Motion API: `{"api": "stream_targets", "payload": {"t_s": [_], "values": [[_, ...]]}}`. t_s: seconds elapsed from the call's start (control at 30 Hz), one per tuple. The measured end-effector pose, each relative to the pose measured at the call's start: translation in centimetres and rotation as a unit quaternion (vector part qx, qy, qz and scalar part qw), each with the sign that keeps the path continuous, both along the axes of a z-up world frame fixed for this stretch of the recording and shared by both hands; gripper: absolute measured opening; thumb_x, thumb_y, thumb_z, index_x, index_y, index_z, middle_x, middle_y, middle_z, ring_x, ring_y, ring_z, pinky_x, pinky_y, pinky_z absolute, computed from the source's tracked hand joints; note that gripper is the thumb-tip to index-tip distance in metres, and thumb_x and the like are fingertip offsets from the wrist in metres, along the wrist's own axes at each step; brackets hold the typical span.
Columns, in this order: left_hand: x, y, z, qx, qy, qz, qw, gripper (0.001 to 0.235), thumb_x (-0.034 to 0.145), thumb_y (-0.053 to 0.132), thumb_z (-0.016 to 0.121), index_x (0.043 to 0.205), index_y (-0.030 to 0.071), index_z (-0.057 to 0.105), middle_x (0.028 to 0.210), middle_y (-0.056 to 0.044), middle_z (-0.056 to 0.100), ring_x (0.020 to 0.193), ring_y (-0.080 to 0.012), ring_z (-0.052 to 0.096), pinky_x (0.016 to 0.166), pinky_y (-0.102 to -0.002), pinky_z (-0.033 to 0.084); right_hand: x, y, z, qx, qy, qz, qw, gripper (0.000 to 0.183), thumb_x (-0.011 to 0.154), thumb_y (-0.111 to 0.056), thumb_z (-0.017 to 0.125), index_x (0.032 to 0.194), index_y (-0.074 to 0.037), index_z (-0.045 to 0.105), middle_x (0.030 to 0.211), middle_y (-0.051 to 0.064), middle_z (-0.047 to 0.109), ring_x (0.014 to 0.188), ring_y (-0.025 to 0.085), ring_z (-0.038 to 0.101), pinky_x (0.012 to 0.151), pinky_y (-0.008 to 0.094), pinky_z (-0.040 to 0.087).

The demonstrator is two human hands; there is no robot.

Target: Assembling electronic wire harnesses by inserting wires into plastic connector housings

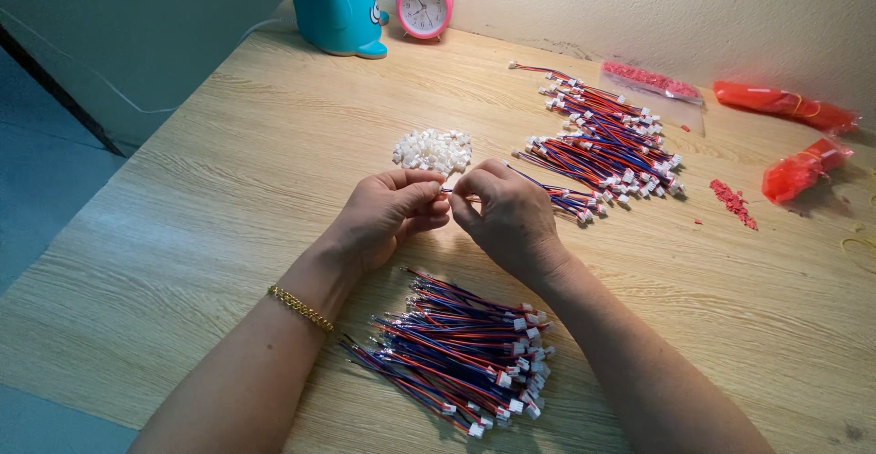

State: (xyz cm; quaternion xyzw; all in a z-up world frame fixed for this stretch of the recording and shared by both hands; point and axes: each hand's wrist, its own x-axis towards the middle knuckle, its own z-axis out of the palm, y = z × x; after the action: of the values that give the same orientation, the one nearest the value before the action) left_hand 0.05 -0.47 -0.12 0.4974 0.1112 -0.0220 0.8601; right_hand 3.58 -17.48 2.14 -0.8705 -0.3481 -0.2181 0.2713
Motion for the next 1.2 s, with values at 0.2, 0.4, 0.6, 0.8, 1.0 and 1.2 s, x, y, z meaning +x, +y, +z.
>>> {"api": "stream_targets", "payload": {"t_s": [0.2,0.4,0.6,0.8,1.0,1.2], "values": [[0.1,0.1,-0.1,0.006,-0.005,0.007,1.000,0.021,0.087,0.003,0.066,0.107,-0.005,0.066,0.081,-0.018,0.070,0.068,-0.0217,0.073,0.068,-0.038,0.064,-0.2,0.1,0.4,0.037,0.033,0.018,0.999,0.006,0.079,-0.021,0.071,0.076,-0.021,0.066,0.086,-0.001,0.065,0.069,0.026,0.067,0.059,0.039,0.053],[0.3,-0.1,-0.3,-0.003,-0.019,0.001,1.000,0.021,0.087,0.002,0.067,0.106,-0.006,0.066,0.081,-0.019,0.070,0.069,-0.0234,0.073,0.068,-0.040,0.064,-0.2,0.3,0.1,0.054,0.015,-0.001,0.998,0.011,0.078,-0.023,0.073,0.072,-0.021,0.064,0.082,-0.005,0.065,0.066,0.018,0.067,0.058,0.033,0.053],[0.5,-0.1,-0.9,-0.004,-0.012,0.007,1.000,0.023,0.086,0.002,0.068,0.107,-0.006,0.066,0.081,-0.019,0.070,0.068,-0.0239,0.073,0.067,-0.040,0.064,0.0,0.2,0.0,0.041,0.018,0.014,0.999,0.008,0.078,-0.019,0.073,0.074,-0.021,0.066,0.079,-0.003,0.064,0.065,0.020,0.067,0.058,0.031,0.053],[0.2,-0.3,-0.4,0.034,-0.028,0.012,0.999,0.024,0.086,0.003,0.070,0.108,-0.004,0.068,0.085,-0.018,0.071,0.072,-0.0244,0.073,0.069,-0.038,0.064,0.9,-0.3,-0.8,0.055,0.072,0.009,0.996,0.007,0.077,-0.018,0.074,0.081,-0.020,0.069,0.080,0.002,0.065,0.075,0.026,0.069,0.063,0.036,0.053],[-0.2,-0.2,0.5,0.080,-0.063,0.001,0.995,0.034,0.086,0.011,0.072,0.118,0.001,0.064,0.092,-0.015,0.070,0.071,-0.0198,0.073,0.065,-0.030,0.064,3.6,-4.6,-1.5,-0.013,0.126,-0.068,0.990,0.008,0.079,-0.026,0.077,0.083,-0.026,0.071,0.078,-0.005,0.067,0.078,0.017,0.069,0.067,0.030,0.052],[-0.3,-1.0,-0.6,0.106,-0.082,-0.026,0.991,0.032,0.087,0.012,0.071,0.116,0.000,0.065,0.091,-0.014,0.069,0.072,-0.0188,0.073,0.063,-0.028,0.064,-4.3,-6.9,5.3,-0.095,0.211,0.032,0.972,0.003,0.085,-0.013,0.070,0.085,-0.012,0.073,0.086,0.010,0.072,0.081,0.029,0.070,0.071,0.041,0.054]]}}
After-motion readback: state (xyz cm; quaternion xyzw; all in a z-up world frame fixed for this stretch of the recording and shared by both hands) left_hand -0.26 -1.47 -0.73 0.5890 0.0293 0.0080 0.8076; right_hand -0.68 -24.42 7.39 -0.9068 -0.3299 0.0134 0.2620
